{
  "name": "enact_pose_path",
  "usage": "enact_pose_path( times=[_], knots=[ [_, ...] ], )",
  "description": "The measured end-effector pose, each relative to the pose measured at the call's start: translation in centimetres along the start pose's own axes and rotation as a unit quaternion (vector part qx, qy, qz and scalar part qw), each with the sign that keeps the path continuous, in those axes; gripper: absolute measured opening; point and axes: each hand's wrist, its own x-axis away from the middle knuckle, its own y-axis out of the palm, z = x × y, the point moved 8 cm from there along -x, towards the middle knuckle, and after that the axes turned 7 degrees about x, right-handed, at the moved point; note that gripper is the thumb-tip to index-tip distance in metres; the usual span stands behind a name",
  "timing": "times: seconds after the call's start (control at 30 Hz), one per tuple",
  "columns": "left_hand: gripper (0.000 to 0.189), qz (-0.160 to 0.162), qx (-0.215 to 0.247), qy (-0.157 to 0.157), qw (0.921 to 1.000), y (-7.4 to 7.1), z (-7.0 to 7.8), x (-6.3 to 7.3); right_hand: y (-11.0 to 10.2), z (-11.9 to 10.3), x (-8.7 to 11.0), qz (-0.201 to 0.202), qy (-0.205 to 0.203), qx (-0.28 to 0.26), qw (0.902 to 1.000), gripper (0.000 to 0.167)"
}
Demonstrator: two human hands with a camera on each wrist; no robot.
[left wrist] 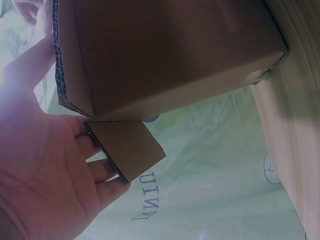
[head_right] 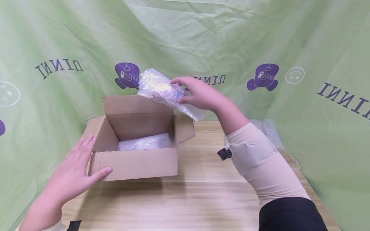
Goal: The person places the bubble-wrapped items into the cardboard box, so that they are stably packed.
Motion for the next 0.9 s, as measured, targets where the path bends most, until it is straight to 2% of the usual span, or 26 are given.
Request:
enact_pose_path(
  times=[0.23,0.43,0.7,0.9],
  knots=[
    [0.109,-0.001,-0.002,-0.001,1.0,0.0,0.0,0.0,1.9,-2.9,-1.9,-0.017,-0.039,0.012,0.999,0.061],
    [0.109,-0.001,0.0,-0.001,1.0,0.0,0.0,0.0,4.7,-4.8,-3.0,-0.041,-0.064,0.039,0.9963,0.064],
    [0.108,0.0,0.004,-0.004,1.0,0.1,0.0,0.1,8.1,-6.8,-3.4,-0.084,-0.091,0.053,0.9909,0.064],
    [0.108,-0.001,0.006,-0.008,1.0,0.1,-0.1,0.0,9.8,-7.7,-3.5,-0.097,-0.11,0.068,0.9868,0.063]
  ],
)
